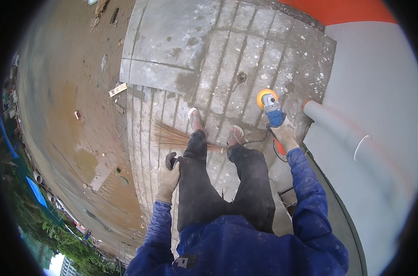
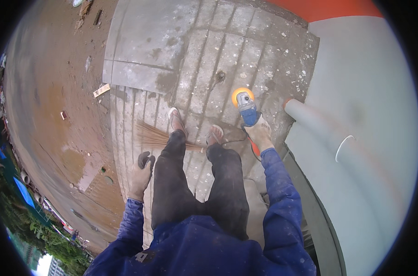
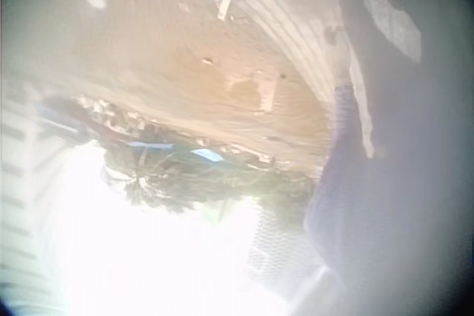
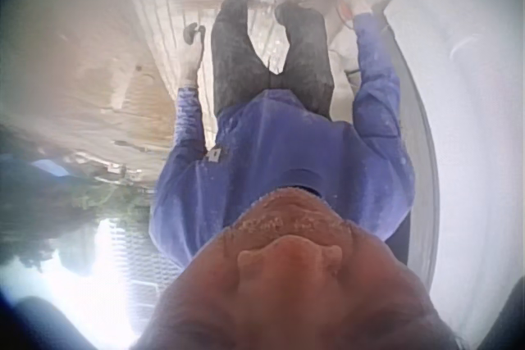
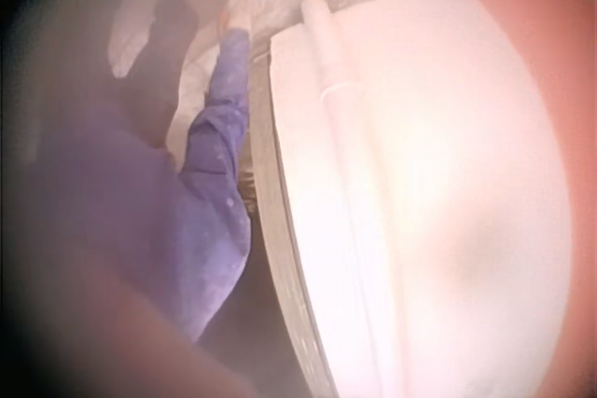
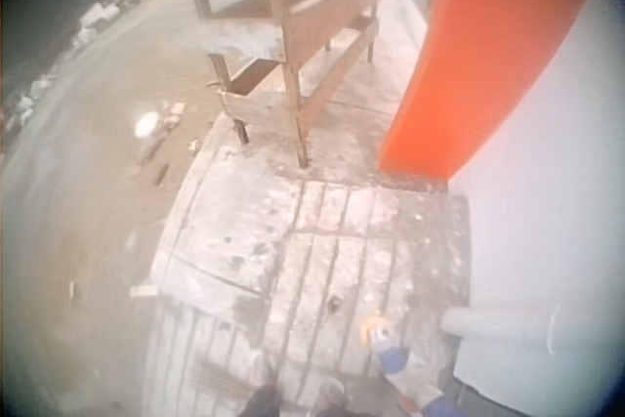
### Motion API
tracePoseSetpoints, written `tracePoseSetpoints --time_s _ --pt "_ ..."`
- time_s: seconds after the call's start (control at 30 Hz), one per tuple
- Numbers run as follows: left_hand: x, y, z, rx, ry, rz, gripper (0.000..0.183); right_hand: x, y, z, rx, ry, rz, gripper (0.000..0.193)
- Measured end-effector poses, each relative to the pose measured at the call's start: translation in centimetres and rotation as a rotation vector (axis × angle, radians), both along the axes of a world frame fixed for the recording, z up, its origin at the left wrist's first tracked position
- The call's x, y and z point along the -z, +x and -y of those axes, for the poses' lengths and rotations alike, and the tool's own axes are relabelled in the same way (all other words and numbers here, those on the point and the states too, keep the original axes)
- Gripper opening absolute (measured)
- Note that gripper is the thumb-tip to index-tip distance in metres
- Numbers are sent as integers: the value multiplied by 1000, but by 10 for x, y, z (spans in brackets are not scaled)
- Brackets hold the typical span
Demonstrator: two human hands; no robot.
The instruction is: The person uses an angle grinder to smooth a concrete floor, moving the tool across the surface to create linear grooves. After grinding, the person sweeps the area with a broom to clear dust and debris.
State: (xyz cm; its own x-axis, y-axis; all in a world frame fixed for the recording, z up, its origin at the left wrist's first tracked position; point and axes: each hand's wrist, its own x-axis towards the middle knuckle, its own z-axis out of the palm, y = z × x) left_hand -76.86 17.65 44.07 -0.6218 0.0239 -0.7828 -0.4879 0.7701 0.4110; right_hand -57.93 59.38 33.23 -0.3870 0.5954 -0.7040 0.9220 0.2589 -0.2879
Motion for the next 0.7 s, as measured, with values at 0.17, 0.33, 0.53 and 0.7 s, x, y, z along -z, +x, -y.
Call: tracePoseSetpoints --time_s 0.17,0.33,0.53,0.7 --pt "37 0 -94 461 334 -141 44 61 1 29 -176 -12 55 65" --pt "96 -8 -148 939 683 -260 52 159 -6 73 -383 -38 98 62" --pt "138 -24 -143 1177 780 -415 57 267 -43 128 -459 -104 -17 54" --pt "138 -48 -117 1235 590 -569 57 331 -101 143 -483 -43 -76 54"
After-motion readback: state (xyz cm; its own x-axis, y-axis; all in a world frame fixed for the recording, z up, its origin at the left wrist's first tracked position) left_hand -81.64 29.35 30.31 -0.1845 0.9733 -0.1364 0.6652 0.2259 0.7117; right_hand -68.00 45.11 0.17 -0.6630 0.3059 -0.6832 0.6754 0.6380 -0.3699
